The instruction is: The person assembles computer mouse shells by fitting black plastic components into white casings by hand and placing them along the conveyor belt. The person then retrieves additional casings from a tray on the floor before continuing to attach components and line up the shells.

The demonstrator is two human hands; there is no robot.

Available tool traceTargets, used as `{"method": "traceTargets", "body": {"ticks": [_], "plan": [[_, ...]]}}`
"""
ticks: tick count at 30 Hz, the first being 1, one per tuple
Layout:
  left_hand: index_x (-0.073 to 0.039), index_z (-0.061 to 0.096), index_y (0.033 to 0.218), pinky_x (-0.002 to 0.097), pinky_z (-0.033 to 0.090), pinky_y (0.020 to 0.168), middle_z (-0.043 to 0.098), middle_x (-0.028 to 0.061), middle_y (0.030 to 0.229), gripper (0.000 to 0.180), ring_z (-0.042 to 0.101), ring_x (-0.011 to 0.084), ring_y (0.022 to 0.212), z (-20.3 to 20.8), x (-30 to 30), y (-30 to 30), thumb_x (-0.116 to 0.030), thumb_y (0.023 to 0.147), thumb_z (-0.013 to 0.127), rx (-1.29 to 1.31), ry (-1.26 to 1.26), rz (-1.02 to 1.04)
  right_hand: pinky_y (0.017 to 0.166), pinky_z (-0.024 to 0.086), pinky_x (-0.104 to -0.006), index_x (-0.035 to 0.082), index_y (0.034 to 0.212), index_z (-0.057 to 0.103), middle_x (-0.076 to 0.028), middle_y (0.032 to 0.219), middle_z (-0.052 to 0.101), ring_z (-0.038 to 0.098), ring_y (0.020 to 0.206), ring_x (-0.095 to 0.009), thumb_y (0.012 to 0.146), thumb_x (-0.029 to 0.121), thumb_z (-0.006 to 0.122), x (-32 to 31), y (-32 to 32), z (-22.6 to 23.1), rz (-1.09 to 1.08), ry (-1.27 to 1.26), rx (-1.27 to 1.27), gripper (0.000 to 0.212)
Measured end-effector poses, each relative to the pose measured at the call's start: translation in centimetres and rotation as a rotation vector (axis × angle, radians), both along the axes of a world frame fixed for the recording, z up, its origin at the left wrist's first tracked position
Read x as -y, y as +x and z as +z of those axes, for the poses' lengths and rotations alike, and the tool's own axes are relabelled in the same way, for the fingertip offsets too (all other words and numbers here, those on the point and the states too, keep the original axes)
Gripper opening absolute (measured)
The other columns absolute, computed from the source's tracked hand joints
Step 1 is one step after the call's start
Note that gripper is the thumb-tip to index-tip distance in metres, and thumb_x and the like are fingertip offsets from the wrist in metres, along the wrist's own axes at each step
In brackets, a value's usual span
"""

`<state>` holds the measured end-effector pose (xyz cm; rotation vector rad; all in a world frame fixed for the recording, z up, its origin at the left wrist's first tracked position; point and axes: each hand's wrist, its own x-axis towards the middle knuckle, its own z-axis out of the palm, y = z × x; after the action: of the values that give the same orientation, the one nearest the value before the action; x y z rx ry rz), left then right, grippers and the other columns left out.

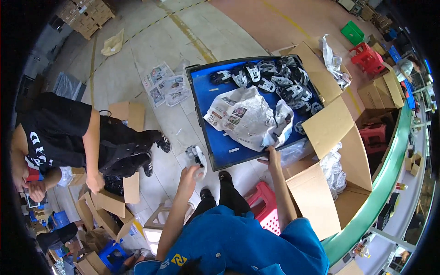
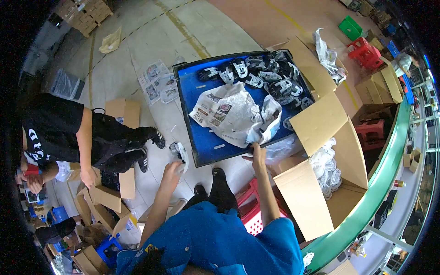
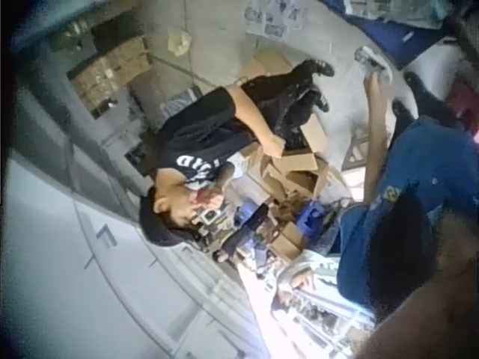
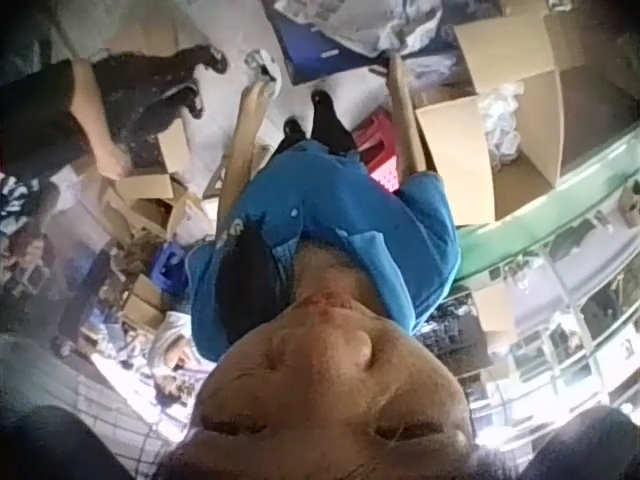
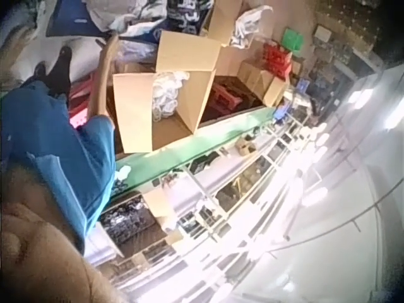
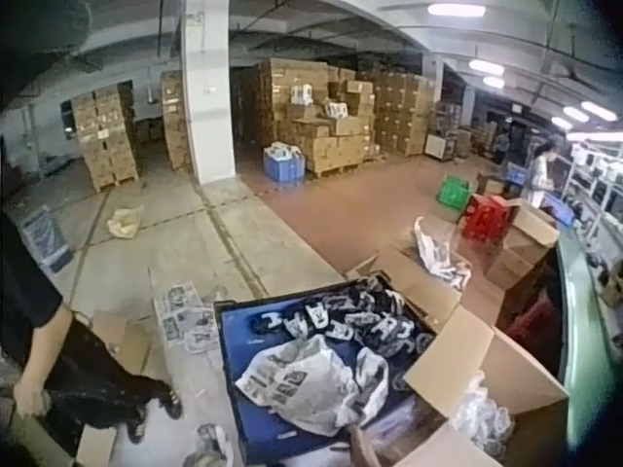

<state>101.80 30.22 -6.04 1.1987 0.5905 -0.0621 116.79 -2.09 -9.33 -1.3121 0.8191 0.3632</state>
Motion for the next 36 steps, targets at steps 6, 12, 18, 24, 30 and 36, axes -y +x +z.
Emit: {"method": "traceTargets", "body": {"ticks": [6, 12, 18, 24, 30, 36], "plan": [[-0.010, 0.061, 0.103, 0.0382, 0.041, 0.091, 0.060, 0.0025, 0.104, 0.021, 0.055, 0.0176, 0.105, 1.0, 0.7, 6.2, -0.023, 0.087, 0.055, -0.095, -0.310, 0.100, 0.060, 0.060, -0.0473, -0.002, 0.086, 0.054, -0.005, 0.074, 0.047, 0.056, 0.073, -0.022, 0.076, 0.023, 0.054, -1.5, -1.7, -0.6, 0.004, 0.006, 0.056, 0.026], [-0.007, 0.060, 0.111, 0.0321, 0.037, 0.096, 0.061, 0.0012, 0.110, 0.032, 0.054, 0.0177, 0.105, -4.7, -0.8, 7.4, -0.027, 0.086, 0.059, -0.073, -0.378, 0.389, 0.055, 0.058, -0.0403, -0.005, 0.090, 0.052, -0.012, 0.080, 0.052, 0.058, 0.072, -0.025, 0.075, 0.021, 0.054, 0.1, -4.0, 1.5, 0.098, -0.032, -0.100, 0.030], [-0.001, 0.061, 0.108, 0.0323, 0.041, 0.089, 0.062, 0.0057, 0.104, 0.037, 0.056, 0.0184, 0.098, -2.9, -0.8, 13.1, -0.025, 0.080, 0.060, -0.070, 0.147, 0.412, 0.054, 0.042, -0.0324, -0.004, 0.090, 0.060, -0.008, 0.073, 0.058, 0.055, 0.070, -0.017, 0.075, 0.017, 0.057, -0.4, -3.3, 5.2, 0.101, -0.131, -0.172, 0.026], [0.003, 0.062, 0.107, 0.0388, 0.047, 0.084, 0.064, 0.0154, 0.104, 0.054, 0.061, 0.0250, 0.093, -5.2, -6.3, 17.3, -0.045, 0.082, 0.057, -0.270, 0.630, 0.148, 0.044, 0.042, -0.0341, -0.004, 0.077, 0.059, -0.005, 0.063, 0.053, 0.054, 0.054, -0.020, 0.075, 0.019, 0.058, -0.7, -5.2, 1.4, 0.145, -0.070, -0.083, 0.023], [0.000, 0.061, 0.108, 0.0467, 0.038, 0.090, 0.061, 0.0223, 0.104, 0.039, 0.053, 0.0363, 0.102, -2.3, -3.1, 18.6, -0.025, 0.077, 0.058, -0.271, 1.233, 0.354, 0.063, 0.041, -0.0282, -0.004, 0.086, 0.059, -0.004, 0.080, 0.057, 0.049, 0.069, -0.013, 0.074, 0.015, 0.060, -3.4, -5.7, 7.0, 0.021, -0.024, -0.056, 0.022], [0.000, 0.063, 0.101, 0.0476, 0.038, 0.088, 0.064, 0.0210, 0.090, 0.030, 0.057, 0.0361, 0.091, -2.2, -6.8, 18.2, -0.018, 0.078, 0.056, 0.064, 0.889, 0.513, 0.063, 0.042, -0.0297, -0.003, 0.089, 0.056, -0.004, 0.080, 0.055, 0.049, 0.067, -0.016, 0.072, 0.019, 0.060, -7.5, -7.0, 4.0, -0.075, -0.152, -0.163, 0.029]]}}
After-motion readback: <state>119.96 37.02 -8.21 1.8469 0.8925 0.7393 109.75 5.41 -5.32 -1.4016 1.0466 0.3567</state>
